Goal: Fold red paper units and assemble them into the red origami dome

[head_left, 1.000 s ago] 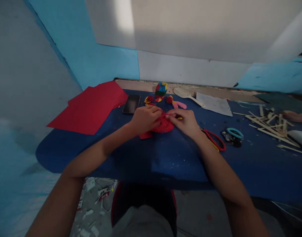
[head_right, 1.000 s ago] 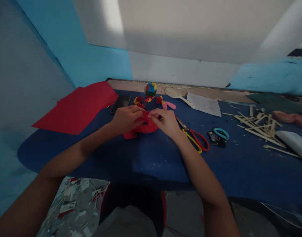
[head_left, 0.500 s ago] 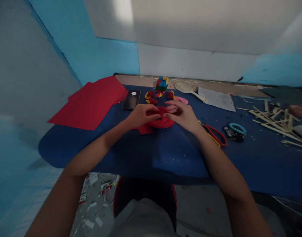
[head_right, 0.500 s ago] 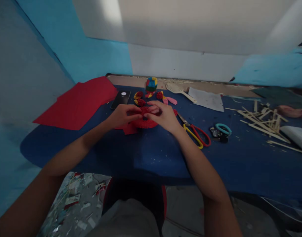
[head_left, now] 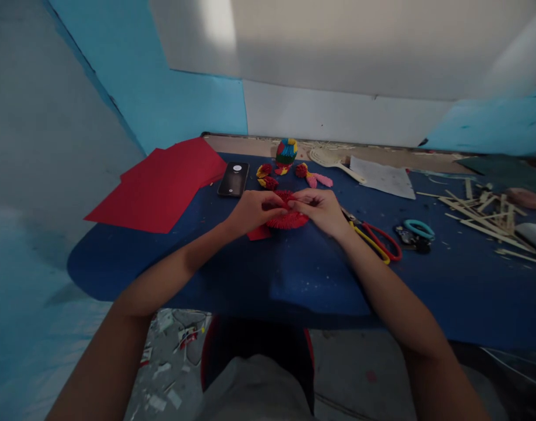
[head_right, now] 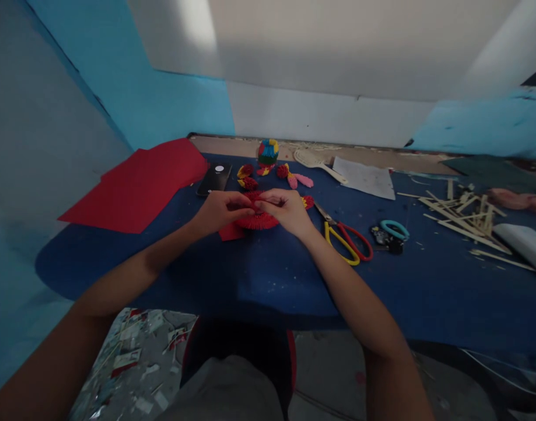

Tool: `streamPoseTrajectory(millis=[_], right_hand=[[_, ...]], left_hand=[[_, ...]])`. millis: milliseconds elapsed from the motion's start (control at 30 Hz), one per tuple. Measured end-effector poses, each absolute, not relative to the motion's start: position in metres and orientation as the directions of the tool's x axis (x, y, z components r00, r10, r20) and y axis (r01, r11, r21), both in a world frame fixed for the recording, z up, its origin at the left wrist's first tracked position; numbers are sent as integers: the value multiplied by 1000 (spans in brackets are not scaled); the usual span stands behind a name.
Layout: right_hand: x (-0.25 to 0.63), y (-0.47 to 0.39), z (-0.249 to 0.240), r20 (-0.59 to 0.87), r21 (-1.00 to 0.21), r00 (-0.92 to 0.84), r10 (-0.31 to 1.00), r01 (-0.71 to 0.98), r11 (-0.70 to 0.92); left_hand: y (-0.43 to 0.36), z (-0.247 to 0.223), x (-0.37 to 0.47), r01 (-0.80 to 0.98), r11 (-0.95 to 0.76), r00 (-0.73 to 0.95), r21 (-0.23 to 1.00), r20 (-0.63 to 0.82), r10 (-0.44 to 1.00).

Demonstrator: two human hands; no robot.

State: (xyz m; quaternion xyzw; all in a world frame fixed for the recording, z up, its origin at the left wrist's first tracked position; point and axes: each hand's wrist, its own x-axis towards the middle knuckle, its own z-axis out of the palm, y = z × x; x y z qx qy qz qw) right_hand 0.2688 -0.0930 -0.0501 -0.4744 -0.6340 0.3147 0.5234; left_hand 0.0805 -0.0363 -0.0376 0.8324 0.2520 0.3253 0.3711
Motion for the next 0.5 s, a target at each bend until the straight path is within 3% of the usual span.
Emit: streamPoseTrajectory(millis=[500], right_hand=[[268, -95, -49, 264, -951, 71, 962, 185, 247]], left_hand=[[-42, -43, 85, 181, -504, 668, 845, 271, 693]])
